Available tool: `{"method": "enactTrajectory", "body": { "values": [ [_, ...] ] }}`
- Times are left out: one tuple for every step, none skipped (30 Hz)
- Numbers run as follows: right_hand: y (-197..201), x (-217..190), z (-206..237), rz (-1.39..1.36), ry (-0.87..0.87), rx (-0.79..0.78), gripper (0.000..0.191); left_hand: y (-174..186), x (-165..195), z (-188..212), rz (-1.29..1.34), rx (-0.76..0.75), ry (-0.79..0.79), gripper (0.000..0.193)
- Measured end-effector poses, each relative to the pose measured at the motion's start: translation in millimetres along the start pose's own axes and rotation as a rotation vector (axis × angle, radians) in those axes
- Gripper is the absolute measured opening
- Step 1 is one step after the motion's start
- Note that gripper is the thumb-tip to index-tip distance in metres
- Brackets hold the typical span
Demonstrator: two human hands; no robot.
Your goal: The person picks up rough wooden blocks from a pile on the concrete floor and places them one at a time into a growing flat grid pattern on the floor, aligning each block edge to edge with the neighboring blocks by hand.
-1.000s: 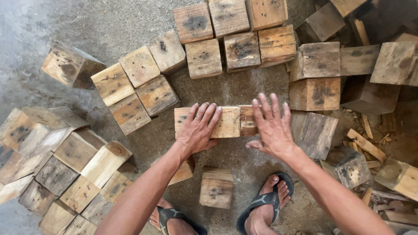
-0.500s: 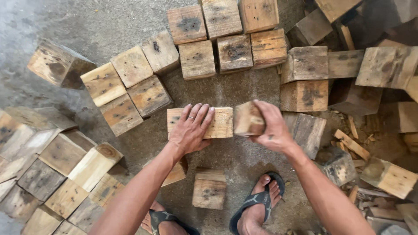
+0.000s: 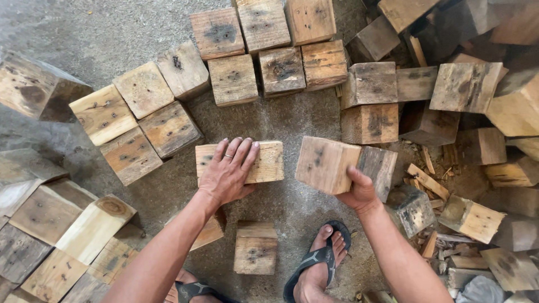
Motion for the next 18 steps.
{"method": "enactTrajectory", "body": {
  "values": [
    [1.9,3.4,-0.8,-0.027,0.002,0.022,0.086,0.0,-0.2,0.2,0.000,0.004,0.000,0.116],
    [1.0,5.9,-2.1,-0.054,0.003,0.043,0.086,0.0,-0.6,0.4,-0.001,0.008,0.001,0.116],
    [-2.7,7.2,-3.7,-0.081,0.004,0.062,0.087,-0.2,-0.9,0.6,-0.008,0.007,0.001,0.116],
    [-7.9,5.8,-5.5,0.082,0.034,0.112,0.090,-0.4,-1.3,0.8,-0.017,0.004,0.000,0.116],
    [-15.5,2.8,-7.6,0.243,0.064,0.161,0.093,-0.7,-1.6,0.9,-0.025,0.001,-0.001,0.117],
    [-25.2,-0.6,-9.5,0.403,0.092,0.208,0.096,-1.1,-2.0,1.0,-0.025,-0.005,-0.001,0.117],
    [-35.7,-4.5,-10.1,0.603,0.133,0.272,0.099,-1.6,-2.4,1.0,-0.024,-0.012,-0.003,0.118],
    [-46.7,-8.8,-9.4,0.802,0.174,0.336,0.103,-2.1,-2.7,1.0,-0.024,-0.019,-0.005,0.118],
    [-57.6,-12.0,-9.7,1.001,0.216,0.400,0.106,-2.3,-3.0,1.2,-0.025,-0.017,-0.006,0.118],
    [-69.1,-12.0,-11.8,1.079,0.240,0.366,0.108,-2.6,-3.3,1.3,-0.027,-0.014,-0.009,0.118],
    [-78.7,-13.1,-13.5,1.158,0.266,0.330,0.111,-2.9,-3.6,1.5,-0.029,-0.010,-0.011,0.118],
    [-86.4,-14.9,-15.6,1.238,0.291,0.293,0.113,-3.5,-3.9,1.7,-0.025,-0.013,-0.011,0.118],
    [-88.5,-14.6,-18.8,1.303,0.180,0.268,0.115,-4.0,-4.1,1.9,-0.021,-0.016,-0.010,0.118],
    [-88.7,-15.7,-23.0,1.364,0.068,0.241,0.116,-4.7,-4.3,2.2,-0.018,-0.020,-0.009,0.119],
    [-87.6,-16.5,-28.0,1.422,-0.046,0.214,0.118,-4.7,-4.4,2.3,-0.015,-0.013,-0.010,0.119],
    [-87.0,-20.7,-34.5,1.456,-0.096,0.188,0.119,-4.7,-4.4,2.4,-0.013,-0.007,-0.010,0.118],
    [-86.3,-26.6,-42.5,1.489,-0.144,0.162,0.120,-4.5,-4.3,2.4,-0.012,0.000,-0.012,0.118],
    [-85.6,-31.4,-48.5,1.521,-0.193,0.139,0.121,-4.6,-4.2,2.4,-0.011,-0.006,-0.014,0.118]
  ]
}}
Point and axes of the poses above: each hand's wrist, its own z-axis away from the middle knuckle, its own y-axis out of the back of the hand, x = y × z, the point moved 4 cm from there along -z, towards the middle knuckle, and after that the axes turned 4 degrees about -z, right-handed, at the moved point
